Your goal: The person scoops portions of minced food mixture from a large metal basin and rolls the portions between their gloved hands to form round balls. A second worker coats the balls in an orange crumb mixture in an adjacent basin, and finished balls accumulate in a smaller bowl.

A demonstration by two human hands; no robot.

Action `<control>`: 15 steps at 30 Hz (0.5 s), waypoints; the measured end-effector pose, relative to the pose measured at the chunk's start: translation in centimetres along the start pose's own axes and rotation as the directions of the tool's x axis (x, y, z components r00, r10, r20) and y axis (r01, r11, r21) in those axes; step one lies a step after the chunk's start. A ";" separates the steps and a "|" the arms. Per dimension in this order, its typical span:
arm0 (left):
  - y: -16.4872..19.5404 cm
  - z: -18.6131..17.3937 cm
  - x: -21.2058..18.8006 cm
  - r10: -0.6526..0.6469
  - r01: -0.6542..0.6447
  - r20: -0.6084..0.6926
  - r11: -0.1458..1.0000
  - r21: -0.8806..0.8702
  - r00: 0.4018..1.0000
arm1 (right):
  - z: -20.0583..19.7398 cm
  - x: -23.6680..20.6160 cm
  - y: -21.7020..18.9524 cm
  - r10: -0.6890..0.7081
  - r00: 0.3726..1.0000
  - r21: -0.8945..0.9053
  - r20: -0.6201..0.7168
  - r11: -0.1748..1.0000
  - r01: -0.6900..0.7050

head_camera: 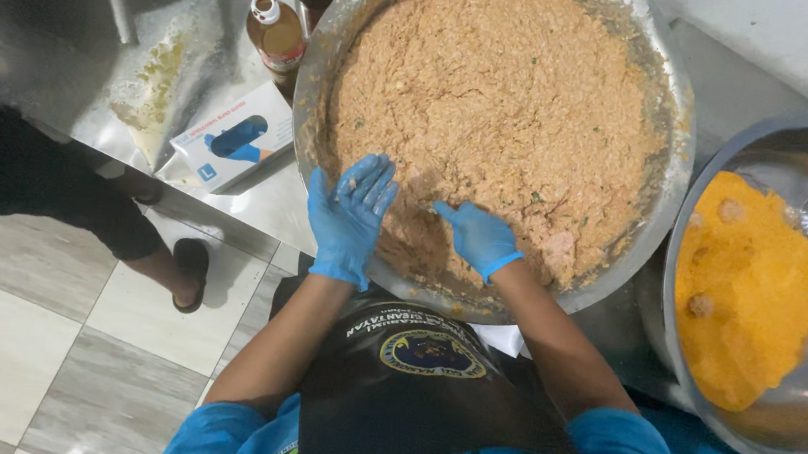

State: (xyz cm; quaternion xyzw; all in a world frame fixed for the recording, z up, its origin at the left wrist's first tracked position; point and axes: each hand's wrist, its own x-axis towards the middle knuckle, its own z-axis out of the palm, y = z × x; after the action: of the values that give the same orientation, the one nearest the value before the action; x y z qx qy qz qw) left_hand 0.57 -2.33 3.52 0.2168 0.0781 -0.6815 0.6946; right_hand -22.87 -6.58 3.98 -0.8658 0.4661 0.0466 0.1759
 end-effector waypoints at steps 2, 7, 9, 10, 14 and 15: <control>0.0 0.0 0.0 -0.014 0.014 0.012 1.000 -0.005 1.000 | 0.4 0.1 -0.4 0.036 0.998 -0.023 0.052 0.999 -0.035; -0.2 0.0 0.0 -0.031 0.031 0.014 0.999 0.013 0.999 | 1.3 0.6 -0.9 0.022 0.986 0.003 0.166 1.000 -0.023; -0.2 0.0 -0.1 -0.037 0.037 0.018 0.999 0.010 0.999 | 1.7 0.5 -1.2 0.019 0.984 0.062 0.179 0.998 -0.030; -0.2 0.1 -0.1 -0.041 0.041 0.016 0.999 0.008 0.999 | 1.8 0.5 -1.3 0.010 0.971 0.050 0.239 0.998 -0.022; -0.3 0.1 0.0 -0.053 0.053 0.024 0.999 -0.003 0.998 | 2.0 -0.2 -1.2 -0.009 0.903 0.014 0.430 1.000 0.004; -0.4 0.1 0.0 -0.054 0.054 0.021 0.999 -0.003 0.998 | 2.0 -0.5 -1.1 -0.015 0.886 0.007 0.464 1.000 0.013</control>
State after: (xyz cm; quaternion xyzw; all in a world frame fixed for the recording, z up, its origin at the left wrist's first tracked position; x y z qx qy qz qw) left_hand 0.20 -2.40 3.54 0.2064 0.0778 -0.7021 0.6770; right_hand -22.09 -4.99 2.54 -0.8326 0.4044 0.2499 0.2841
